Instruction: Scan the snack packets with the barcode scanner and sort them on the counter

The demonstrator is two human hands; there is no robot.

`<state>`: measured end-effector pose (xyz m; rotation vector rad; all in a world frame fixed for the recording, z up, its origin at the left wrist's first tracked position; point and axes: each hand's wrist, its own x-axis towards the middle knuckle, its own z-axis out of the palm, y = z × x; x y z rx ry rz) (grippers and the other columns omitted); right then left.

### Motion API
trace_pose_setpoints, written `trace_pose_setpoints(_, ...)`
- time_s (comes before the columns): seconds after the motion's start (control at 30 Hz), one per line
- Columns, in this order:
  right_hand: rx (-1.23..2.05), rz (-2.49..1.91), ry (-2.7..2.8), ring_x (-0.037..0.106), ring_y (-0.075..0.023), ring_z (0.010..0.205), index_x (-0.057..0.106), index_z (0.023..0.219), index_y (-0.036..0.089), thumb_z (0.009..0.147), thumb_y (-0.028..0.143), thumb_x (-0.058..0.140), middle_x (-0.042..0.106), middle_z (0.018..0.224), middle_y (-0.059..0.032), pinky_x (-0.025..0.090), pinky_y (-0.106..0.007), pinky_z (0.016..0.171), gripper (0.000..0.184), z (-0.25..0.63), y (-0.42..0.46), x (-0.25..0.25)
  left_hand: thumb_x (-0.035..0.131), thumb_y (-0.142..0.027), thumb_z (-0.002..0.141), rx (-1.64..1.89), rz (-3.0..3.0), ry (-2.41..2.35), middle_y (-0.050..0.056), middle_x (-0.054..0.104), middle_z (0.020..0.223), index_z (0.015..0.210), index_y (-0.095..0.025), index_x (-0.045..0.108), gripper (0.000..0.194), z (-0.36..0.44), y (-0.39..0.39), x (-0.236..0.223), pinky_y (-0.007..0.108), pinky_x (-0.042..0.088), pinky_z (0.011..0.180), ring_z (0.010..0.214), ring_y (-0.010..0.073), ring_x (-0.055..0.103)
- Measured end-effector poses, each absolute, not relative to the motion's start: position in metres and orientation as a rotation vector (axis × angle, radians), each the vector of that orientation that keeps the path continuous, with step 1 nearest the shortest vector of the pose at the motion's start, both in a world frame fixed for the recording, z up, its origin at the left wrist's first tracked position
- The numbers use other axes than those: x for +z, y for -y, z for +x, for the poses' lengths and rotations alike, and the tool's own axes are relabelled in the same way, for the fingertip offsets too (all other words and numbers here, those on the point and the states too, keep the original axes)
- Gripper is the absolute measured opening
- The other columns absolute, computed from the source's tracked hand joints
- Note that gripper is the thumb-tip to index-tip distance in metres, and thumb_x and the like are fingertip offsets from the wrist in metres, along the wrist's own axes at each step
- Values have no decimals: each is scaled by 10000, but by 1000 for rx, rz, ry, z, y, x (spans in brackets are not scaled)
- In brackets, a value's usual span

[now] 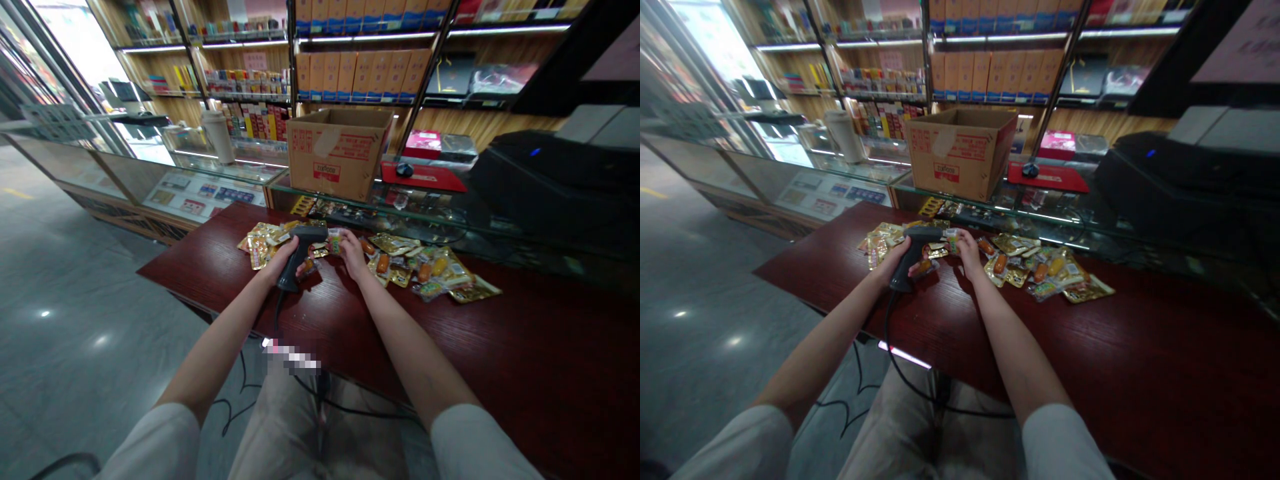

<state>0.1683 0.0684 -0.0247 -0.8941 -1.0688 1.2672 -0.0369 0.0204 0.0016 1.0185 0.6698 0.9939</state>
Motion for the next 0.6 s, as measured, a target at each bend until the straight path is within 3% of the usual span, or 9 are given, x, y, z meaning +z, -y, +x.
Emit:
trace_pose_setpoints(0.2,1138,-937,1320,715,-248,857,677,1069,221,789,544,594,749,1042,-84,571,-405,824,435,169,-71,-22,630,-687,854,1002,1015,-676,16,595,635,1059,-102,672,622,-36,-23,-5,220,350,358,411,93,450)
trace_pose_setpoints(0.33,692,-1168,1734,649,-259,1077,722,1115,214,867,367,562,722,1156,-91,508,-399,982,333,185,-74,-2,558,-742,867,1003,1050,-697,5,543,549,1040,-99,689,679,-38,-21,1,218,349,374,401,100,441)
trace_pose_setpoints(0.47,142,-1588,2093,594,-309,1107,733,1185,211,837,146,554,656,1210,-144,455,-436,1009,397,217,-69,15,462,-782,889,1025,970,-763,-14,504,501,1065,-100,690,741,-44,-17,12,209,353,385,393,99,431)
trace_pose_setpoints(0.6,-96,-1873,2172,535,-365,1174,726,1195,199,879,182,559,614,1263,-190,404,-512,1010,358,247,-56,13,401,-763,930,1123,862,-909,-14,502,497,1042,-112,686,719,-50,-17,21,208,348,391,400,99,446)
